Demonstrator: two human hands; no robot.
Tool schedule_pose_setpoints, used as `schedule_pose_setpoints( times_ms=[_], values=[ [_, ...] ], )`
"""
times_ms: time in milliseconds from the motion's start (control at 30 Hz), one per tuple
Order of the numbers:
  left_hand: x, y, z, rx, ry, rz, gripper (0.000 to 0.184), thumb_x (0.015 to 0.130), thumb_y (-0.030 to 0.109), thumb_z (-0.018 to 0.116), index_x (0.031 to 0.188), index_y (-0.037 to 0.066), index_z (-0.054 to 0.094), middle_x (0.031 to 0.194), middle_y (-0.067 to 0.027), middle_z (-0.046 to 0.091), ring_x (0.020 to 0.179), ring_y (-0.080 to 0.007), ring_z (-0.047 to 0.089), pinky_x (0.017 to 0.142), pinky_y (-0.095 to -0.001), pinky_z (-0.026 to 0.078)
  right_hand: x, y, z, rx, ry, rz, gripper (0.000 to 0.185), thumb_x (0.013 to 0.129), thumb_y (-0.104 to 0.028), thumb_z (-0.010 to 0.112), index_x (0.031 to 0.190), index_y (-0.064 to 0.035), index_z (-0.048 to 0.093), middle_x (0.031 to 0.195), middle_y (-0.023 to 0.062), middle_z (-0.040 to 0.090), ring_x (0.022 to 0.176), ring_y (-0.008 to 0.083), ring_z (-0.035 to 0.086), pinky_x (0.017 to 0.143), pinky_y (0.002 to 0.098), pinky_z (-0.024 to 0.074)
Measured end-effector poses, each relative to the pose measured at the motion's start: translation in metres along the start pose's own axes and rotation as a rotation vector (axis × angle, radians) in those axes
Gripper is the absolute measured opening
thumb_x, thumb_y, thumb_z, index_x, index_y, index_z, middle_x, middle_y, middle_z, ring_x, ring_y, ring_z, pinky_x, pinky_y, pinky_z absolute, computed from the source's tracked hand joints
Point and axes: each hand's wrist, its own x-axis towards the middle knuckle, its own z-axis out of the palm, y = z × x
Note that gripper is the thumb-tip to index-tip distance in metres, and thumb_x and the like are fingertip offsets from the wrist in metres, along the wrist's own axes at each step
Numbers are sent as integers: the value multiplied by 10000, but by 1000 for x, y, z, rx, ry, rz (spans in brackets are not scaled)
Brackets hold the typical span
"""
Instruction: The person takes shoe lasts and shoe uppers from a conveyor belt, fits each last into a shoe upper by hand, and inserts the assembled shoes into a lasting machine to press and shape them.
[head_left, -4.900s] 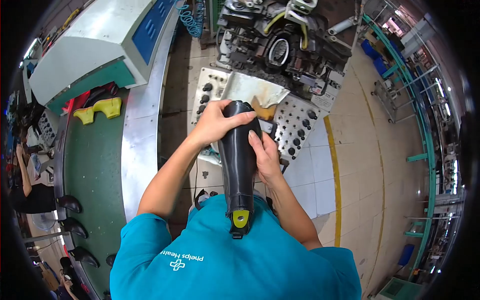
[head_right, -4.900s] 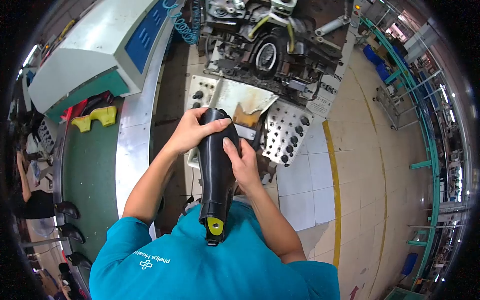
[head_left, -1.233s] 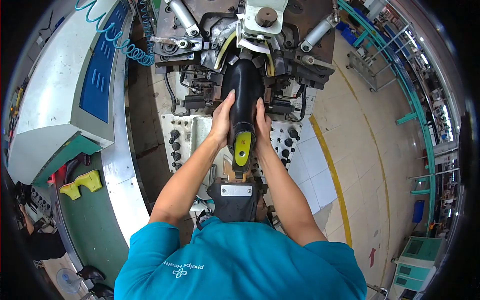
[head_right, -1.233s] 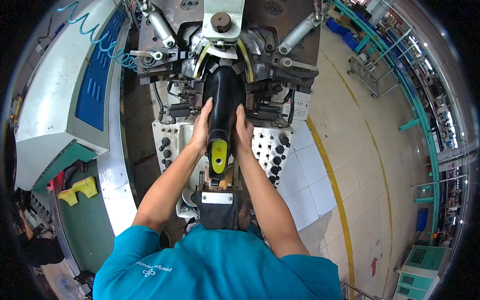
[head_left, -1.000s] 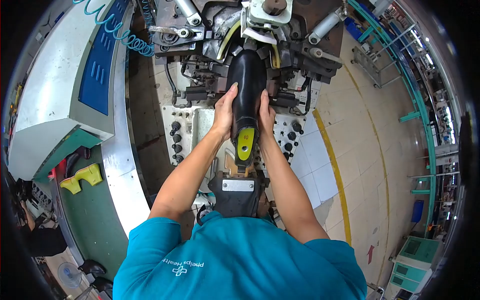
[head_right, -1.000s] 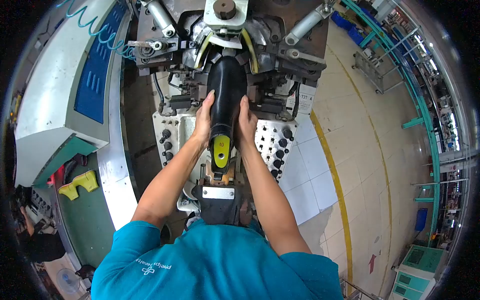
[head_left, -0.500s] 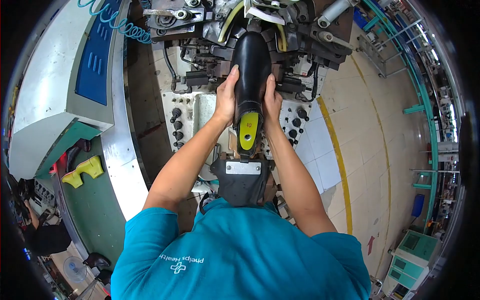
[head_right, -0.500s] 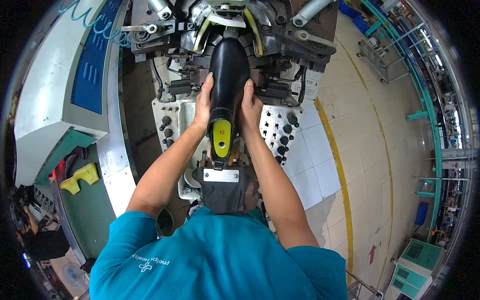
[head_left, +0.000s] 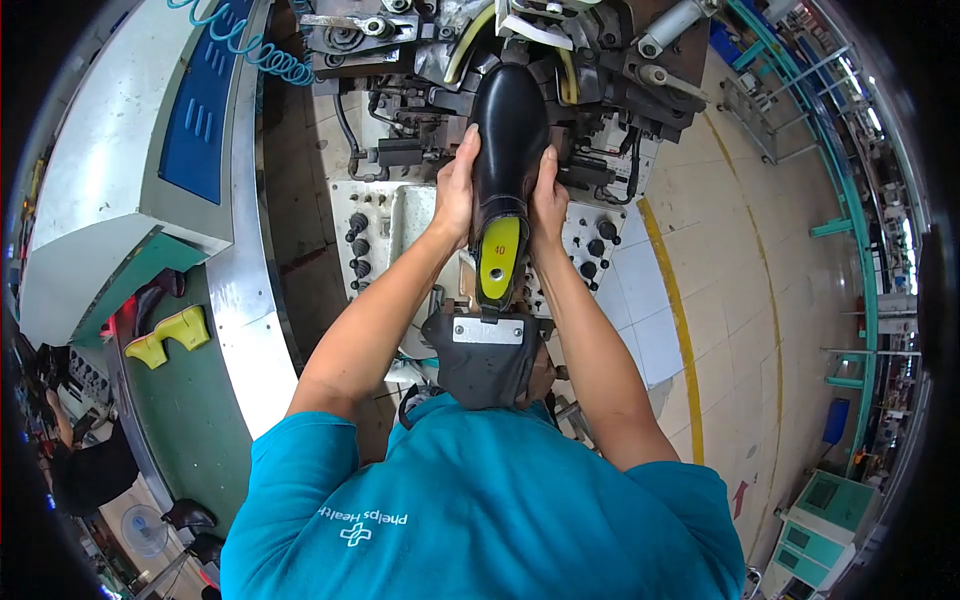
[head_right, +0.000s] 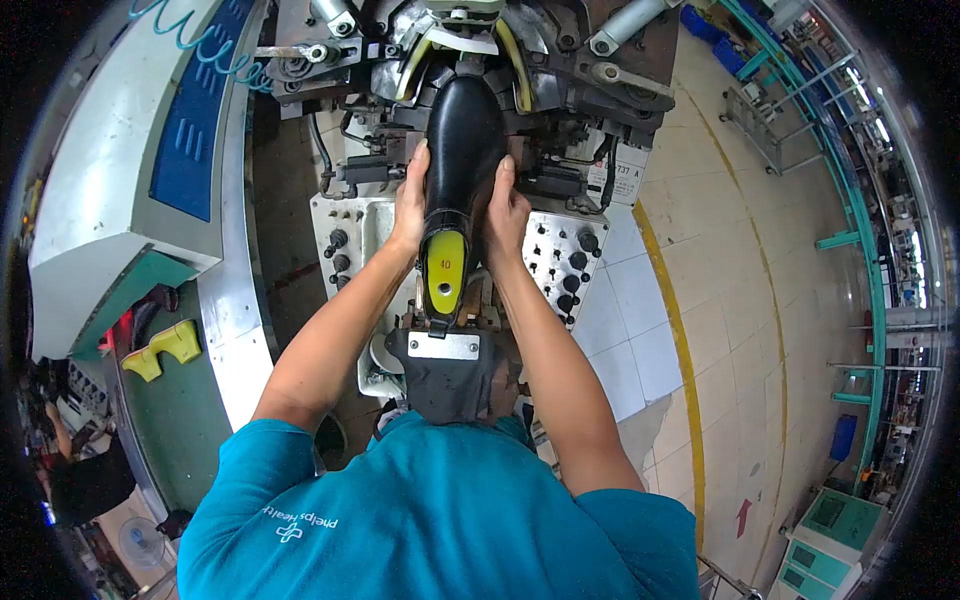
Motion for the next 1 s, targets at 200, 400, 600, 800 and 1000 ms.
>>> schedule_pose_setpoints(
  times_ms=[200, 400, 600, 800, 1000],
  values=[
    [-9, 5, -2, 155, 26, 9, 874, 956, 703, 504, 1372, -66, 533, 1247, -146, 639, 1081, -199, 609, 938, -332, 488, -8, -9, -2, 30, -13, 148, 732, 1000, -605, 523, 1170, 91, 674, 1111, 117, 688, 1008, 186, 612, 893, 295, 473],
    [-74, -2, -65, 379, 180, -31, 718, 1015, 645, 433, 1296, 4, 594, 1189, -132, 670, 1106, -219, 627, 963, -394, 502, -35, 29, -45, 71, -165, 133, 655, 1006, -569, 545, 1320, 4, 590, 1213, 71, 653, 1090, 176, 612, 961, 316, 474],
    [-225, 178, -51, 90, -81, 940, 336, 996, 325, 606, 1150, 28, 572, 1001, -40, 618, 855, -123, 583, 745, -294, 507, -34, 33, -42, 214, -390, 406, 732, 1000, -576, 546, 1473, -22, 476, 1453, 124, 545, 1301, 240, 519, 1101, 387, 402],
    [-391, 316, -4, 523, -1318, 1609, 411, 1027, 394, 563, 1231, 39, 597, 1483, -142, 508, 1295, -126, 527, 1122, -317, 419, -45, 28, -44, 337, -537, 490, 631, 1021, -581, 493, 1419, -94, 541, 1364, 84, 626, 1214, 248, 606, 1042, 404, 473],
    [-423, 298, 17, 641, -1163, 1652, 419, 1019, 391, 567, 1254, 44, 587, 1494, -133, 496, 1316, -145, 500, 1125, -349, 395, -47, 32, -39, 400, -550, 428, 627, 1005, -597, 514, 1368, -88, 577, 1254, 89, 666, 1103, 216, 651, 971, 375, 521]
  ],
)
